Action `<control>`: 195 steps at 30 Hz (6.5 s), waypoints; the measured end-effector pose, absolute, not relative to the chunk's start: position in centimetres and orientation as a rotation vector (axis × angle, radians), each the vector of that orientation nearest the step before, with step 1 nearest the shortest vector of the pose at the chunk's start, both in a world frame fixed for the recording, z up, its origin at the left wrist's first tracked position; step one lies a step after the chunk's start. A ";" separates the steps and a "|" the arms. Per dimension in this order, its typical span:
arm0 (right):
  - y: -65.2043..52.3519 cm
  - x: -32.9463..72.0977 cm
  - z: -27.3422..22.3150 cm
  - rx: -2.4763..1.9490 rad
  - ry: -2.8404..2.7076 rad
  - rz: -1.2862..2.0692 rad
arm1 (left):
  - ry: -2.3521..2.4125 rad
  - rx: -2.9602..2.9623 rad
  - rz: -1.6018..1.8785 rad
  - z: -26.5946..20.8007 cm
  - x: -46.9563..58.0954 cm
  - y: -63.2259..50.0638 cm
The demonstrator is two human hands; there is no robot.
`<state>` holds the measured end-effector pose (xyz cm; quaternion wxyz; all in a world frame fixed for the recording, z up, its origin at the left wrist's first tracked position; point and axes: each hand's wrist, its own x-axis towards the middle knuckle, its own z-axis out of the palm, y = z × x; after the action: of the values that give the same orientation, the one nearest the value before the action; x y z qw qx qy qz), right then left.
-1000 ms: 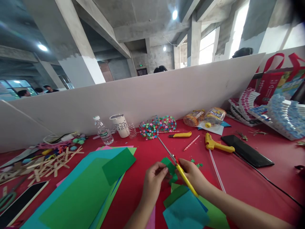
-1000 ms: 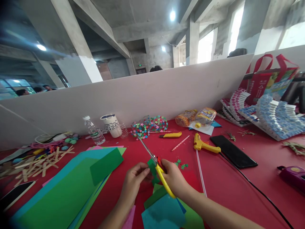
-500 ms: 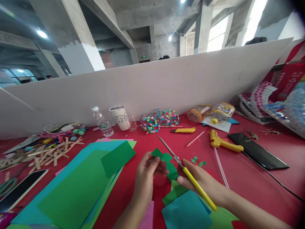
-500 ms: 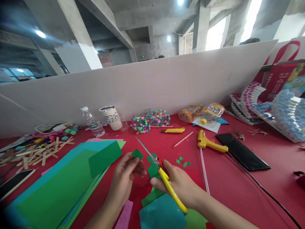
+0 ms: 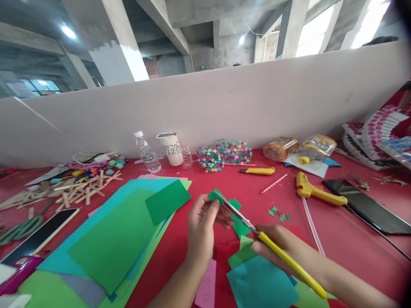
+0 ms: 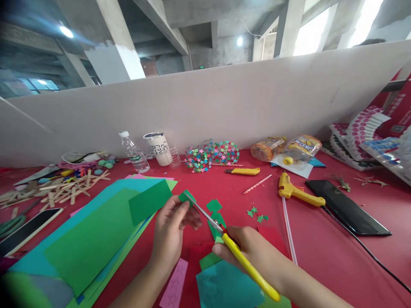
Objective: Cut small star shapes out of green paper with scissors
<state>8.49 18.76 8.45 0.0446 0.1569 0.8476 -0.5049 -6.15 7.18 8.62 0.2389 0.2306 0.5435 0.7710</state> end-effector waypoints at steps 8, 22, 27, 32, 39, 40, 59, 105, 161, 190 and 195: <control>18.5 8.5 8.7 0.525 2.518 -1.614 | 1.462 0.627 2.125 8.8 -5.9 7.2; 18.6 8.8 8.5 0.466 2.500 -1.617 | 1.442 0.620 2.104 8.8 -5.8 7.3; 18.2 8.5 9.4 0.564 2.417 -1.645 | 1.422 0.605 2.085 9.0 -5.6 7.3; 18.1 8.3 9.1 0.642 2.384 -1.670 | 1.398 0.581 2.084 9.2 -5.5 7.3; 18.1 8.4 8.6 0.626 2.397 -1.691 | 1.374 0.569 2.075 9.1 -5.6 7.4; 18.1 8.4 8.5 0.635 2.401 -1.680 | 1.373 0.574 2.073 9.1 -5.6 7.4; 18.3 8.0 8.5 0.613 2.411 -1.700 | 1.400 0.578 2.067 9.1 -5.9 7.4; 18.6 8.6 8.5 0.639 2.343 -1.685 | 1.468 0.664 2.085 8.6 -7.8 7.2; 17.6 7.9 7.7 0.750 2.410 -1.643 | 1.234 0.404 2.121 8.2 -7.6 7.6; 18.0 8.2 8.0 0.661 2.359 -1.670 | 1.363 0.564 2.116 8.8 -7.5 7.3; 17.9 8.3 8.1 0.680 2.355 -1.679 | 1.389 0.576 2.106 8.7 -7.6 7.4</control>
<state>8.26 17.94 8.07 0.0852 0.2279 0.7898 -0.5630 -7.58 7.35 8.65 0.2731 0.2141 0.5163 0.7829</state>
